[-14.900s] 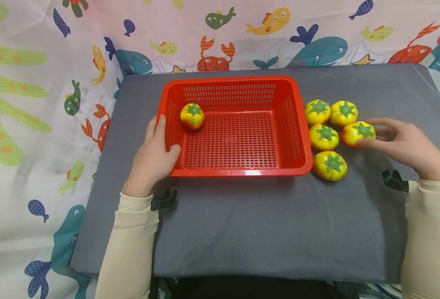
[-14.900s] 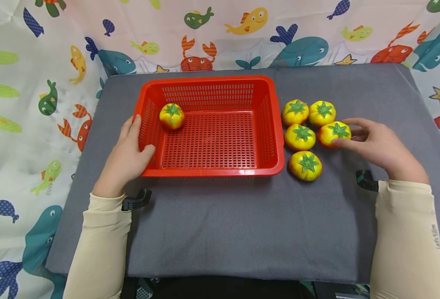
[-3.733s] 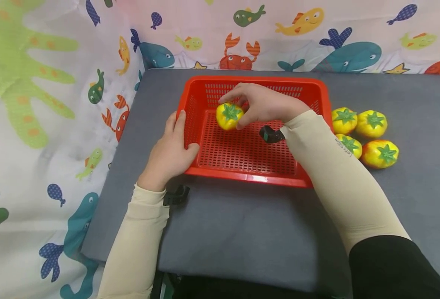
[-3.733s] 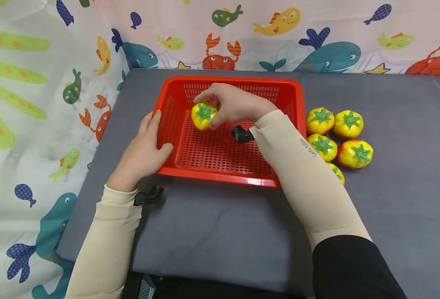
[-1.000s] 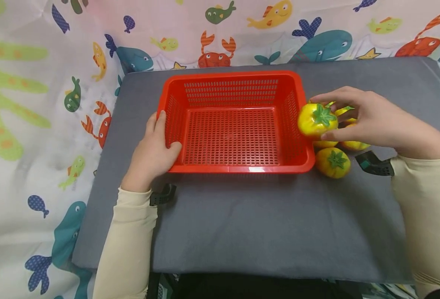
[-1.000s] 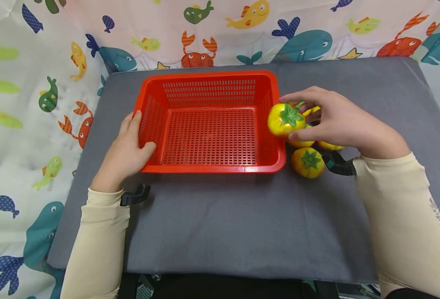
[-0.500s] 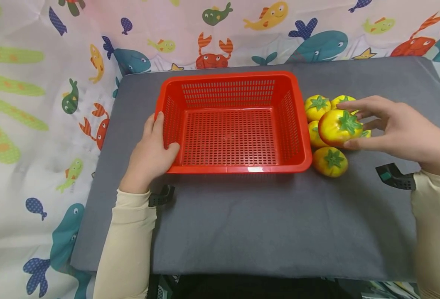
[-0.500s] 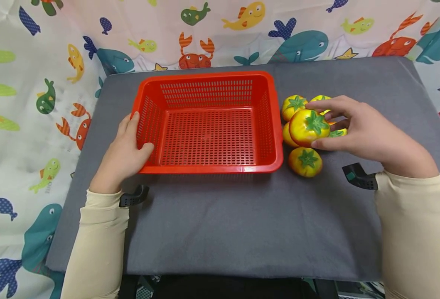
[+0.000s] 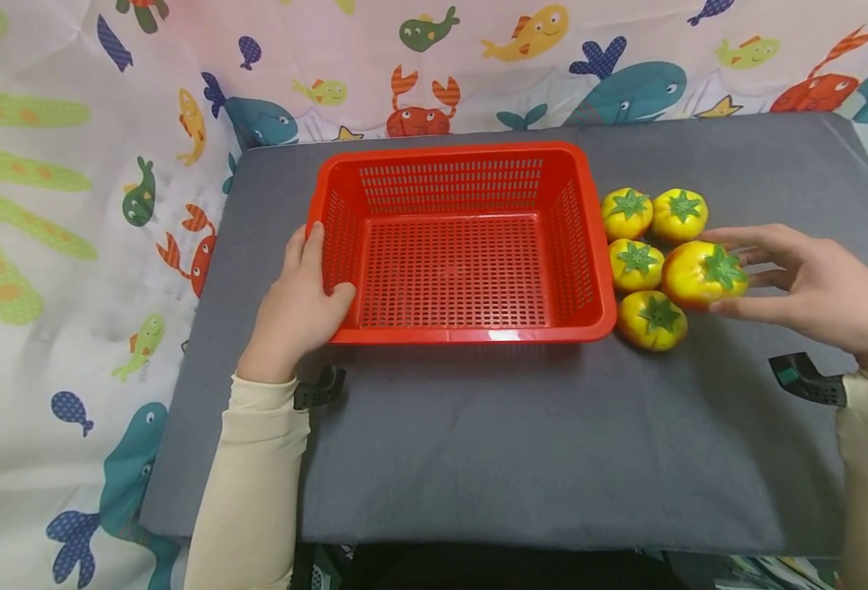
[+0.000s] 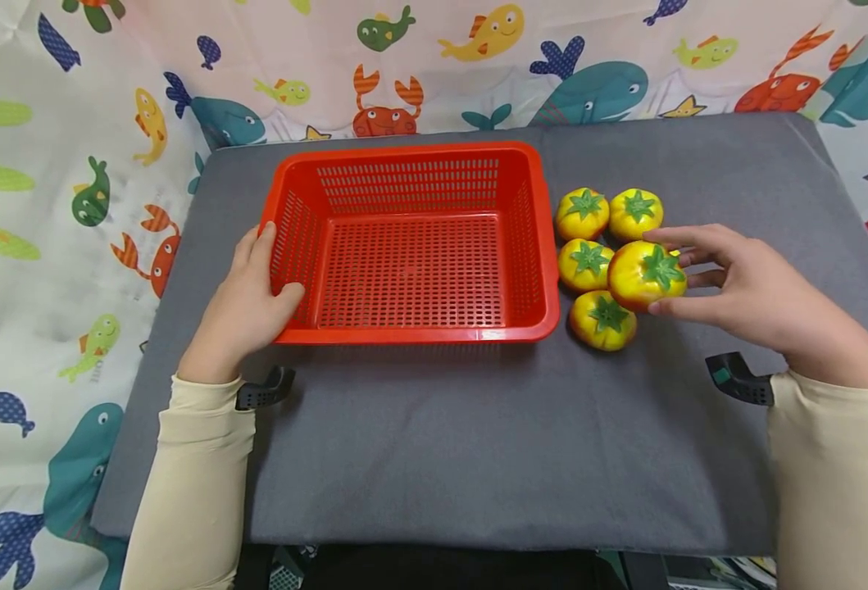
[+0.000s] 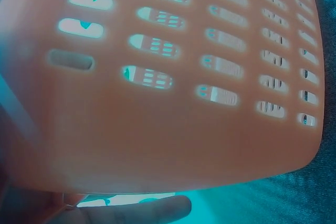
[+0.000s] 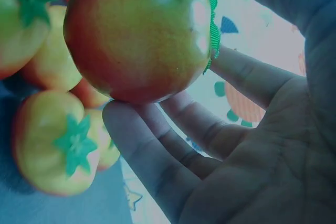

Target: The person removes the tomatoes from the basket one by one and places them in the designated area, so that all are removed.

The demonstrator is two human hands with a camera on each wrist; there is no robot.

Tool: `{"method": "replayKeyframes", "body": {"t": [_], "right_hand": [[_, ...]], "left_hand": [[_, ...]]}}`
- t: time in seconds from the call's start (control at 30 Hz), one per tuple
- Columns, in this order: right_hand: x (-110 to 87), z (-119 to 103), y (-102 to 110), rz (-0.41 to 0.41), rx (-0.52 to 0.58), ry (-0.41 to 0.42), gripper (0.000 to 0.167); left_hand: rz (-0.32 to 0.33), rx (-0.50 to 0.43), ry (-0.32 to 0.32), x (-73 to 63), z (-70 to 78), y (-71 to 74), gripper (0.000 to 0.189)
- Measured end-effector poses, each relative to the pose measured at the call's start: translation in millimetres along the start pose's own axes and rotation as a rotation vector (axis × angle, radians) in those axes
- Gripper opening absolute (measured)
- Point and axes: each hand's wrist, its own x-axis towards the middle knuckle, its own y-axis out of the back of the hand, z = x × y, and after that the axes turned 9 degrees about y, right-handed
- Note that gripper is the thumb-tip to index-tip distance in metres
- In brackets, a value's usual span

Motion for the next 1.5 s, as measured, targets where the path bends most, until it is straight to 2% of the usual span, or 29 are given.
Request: {"method": "replayKeyframes", "body": {"t": [0.63,1.03,1.5], "right_hand": [[-23.5,40.2,-15.4,0.08,0.017,-0.008,0.078],[-22.5,54.9,-23.6,-0.025,0.027,-0.059,0.079],[-20.3,62.7,-30.4,-0.066,0.023,-0.086,0.082]], "left_hand": [[-0.007,-0.008,0.009,0.3,0.4,0.9,0.088],[-0.011,-0.009,0.018,-1.1,1.4,1.4,0.088],[-0.008,-0.019,0.011,-1.1,1.7,0.9,0.088]]}}
